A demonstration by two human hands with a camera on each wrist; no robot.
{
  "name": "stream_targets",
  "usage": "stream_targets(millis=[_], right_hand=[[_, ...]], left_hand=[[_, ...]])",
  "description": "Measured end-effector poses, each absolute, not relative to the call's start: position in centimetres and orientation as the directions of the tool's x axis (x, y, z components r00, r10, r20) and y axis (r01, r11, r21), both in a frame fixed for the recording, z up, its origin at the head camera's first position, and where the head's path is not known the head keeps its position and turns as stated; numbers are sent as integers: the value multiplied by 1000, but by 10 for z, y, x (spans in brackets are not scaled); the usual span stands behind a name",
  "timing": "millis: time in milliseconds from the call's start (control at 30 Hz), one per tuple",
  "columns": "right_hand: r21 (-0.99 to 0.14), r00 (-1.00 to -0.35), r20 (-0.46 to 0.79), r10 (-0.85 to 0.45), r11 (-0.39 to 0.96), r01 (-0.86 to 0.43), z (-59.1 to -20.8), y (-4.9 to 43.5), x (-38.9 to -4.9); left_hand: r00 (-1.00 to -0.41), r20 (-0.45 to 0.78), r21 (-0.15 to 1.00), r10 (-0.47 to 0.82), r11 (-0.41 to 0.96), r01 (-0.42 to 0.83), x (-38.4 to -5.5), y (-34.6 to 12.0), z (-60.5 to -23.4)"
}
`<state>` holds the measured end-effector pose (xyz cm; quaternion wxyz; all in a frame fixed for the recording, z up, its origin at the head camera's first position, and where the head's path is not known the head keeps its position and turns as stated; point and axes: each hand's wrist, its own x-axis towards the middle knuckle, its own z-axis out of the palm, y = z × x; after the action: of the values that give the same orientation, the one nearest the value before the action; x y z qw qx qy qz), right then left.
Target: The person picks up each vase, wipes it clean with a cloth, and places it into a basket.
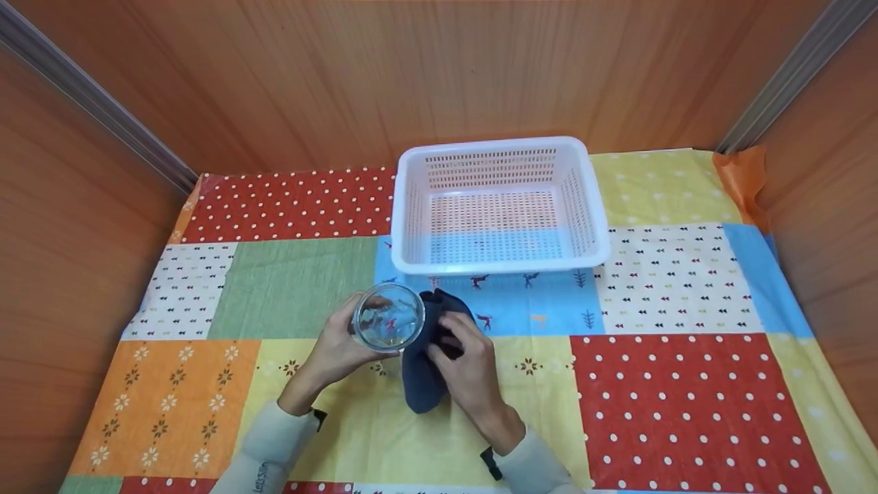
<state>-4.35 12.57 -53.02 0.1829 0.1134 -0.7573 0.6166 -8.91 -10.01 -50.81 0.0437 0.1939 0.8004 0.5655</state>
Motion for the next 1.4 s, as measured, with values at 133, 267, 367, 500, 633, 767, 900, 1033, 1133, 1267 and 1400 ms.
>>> stream_targets(millis=[133,267,367,500,633,767,900,1033,1133,1267,1400], right_hand=[[-895,-911,408,59,222,-387,-530,131,-41],[-895,-912,404,66,232,-380,-530,137,-40],[-891,-909,411,67,239,-385,-529,140,-39],[-890,-909,412,64,244,-386,-529,147,-39],[-892,-911,406,68,246,-379,-530,153,-37],[-895,-913,402,74,244,-375,-531,157,-35],[-892,-908,414,70,232,-388,-531,158,-34],[-887,-901,427,77,231,-400,-531,158,-34],[-886,-900,428,83,237,-399,-531,157,-34],[-893,-908,410,84,241,-381,-531,156,-34],[-897,-912,403,84,234,-375,-532,155,-34]], left_hand=[[-915,172,921,364,269,280,-89,-94,-509],[-914,169,920,369,275,281,-89,-87,-509],[-915,160,922,370,276,272,-89,-83,-508],[-911,175,918,373,274,288,-88,-77,-509],[-905,184,908,385,286,306,-88,-71,-509],[-884,168,904,436,289,314,-89,-71,-509],[-862,144,914,485,267,304,-90,-74,-508],[-851,144,916,505,258,308,-92,-76,-509],[-850,155,907,504,269,325,-94,-76,-510],[-854,173,902,491,269,337,-95,-76,-510],[-854,179,909,489,250,334,-94,-77,-510]])
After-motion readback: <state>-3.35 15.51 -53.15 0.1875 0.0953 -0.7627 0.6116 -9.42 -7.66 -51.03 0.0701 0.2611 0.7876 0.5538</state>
